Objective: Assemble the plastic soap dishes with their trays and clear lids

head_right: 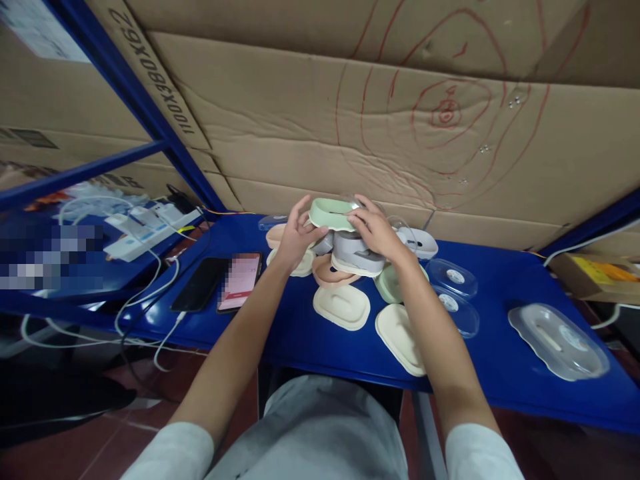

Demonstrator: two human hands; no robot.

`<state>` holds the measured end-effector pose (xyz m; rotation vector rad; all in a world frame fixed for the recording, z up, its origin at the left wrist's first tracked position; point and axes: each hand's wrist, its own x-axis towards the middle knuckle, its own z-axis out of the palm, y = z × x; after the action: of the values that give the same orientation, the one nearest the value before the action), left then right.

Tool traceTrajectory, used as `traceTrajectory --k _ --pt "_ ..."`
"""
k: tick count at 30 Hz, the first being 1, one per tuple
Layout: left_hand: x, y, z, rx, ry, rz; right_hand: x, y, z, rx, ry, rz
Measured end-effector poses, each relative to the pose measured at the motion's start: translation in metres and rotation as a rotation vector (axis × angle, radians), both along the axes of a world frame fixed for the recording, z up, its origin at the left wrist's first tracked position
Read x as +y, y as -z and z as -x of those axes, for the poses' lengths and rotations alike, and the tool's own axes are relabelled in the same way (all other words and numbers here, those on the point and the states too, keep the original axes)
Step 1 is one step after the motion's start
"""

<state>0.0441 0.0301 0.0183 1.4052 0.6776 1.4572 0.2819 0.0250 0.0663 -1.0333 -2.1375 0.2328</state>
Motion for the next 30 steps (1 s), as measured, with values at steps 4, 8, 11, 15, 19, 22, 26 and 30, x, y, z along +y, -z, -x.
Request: traceTrajectory --k 4,8,11,15,19,22,26,30 --pt "-0.001 -0.002 0.001 0.033 -0.003 -0.003 -0.005 -0.001 0.005 -0.041 -0.021 0.009" --pt "-0.004 -0.004 0.001 0.037 0.02 -0.019 -0.005 0.002 0.011 -0.024 -0.016 0.02" --pt "-0.003 -0.004 0.003 0.036 0.027 -0.037 0.0 0.004 0.009 0.07 0.054 -0.001" --pt "0.011 0.003 0.012 0.08 -0.115 -0.049 0.002 -0.002 -0.005 0.09 0.108 -0.003" --pt "0.032 0.018 0.023 0.242 -0.406 -0.014 -0.005 -0.011 -0.013 -0.103 0.027 0.077" --pt "0.039 0.028 0.026 0.316 -0.492 -0.005 -0.014 -0.017 -0.01 -0.204 0.047 0.109" --pt "0.031 0.026 0.026 0.412 -0.56 -0.053 -0.041 -0.045 -0.011 -0.191 -0.042 0.106" --pt "0.011 0.009 0.015 0.479 -0.571 -0.164 -0.082 -0.08 -0.038 -0.106 0.024 -0.003"
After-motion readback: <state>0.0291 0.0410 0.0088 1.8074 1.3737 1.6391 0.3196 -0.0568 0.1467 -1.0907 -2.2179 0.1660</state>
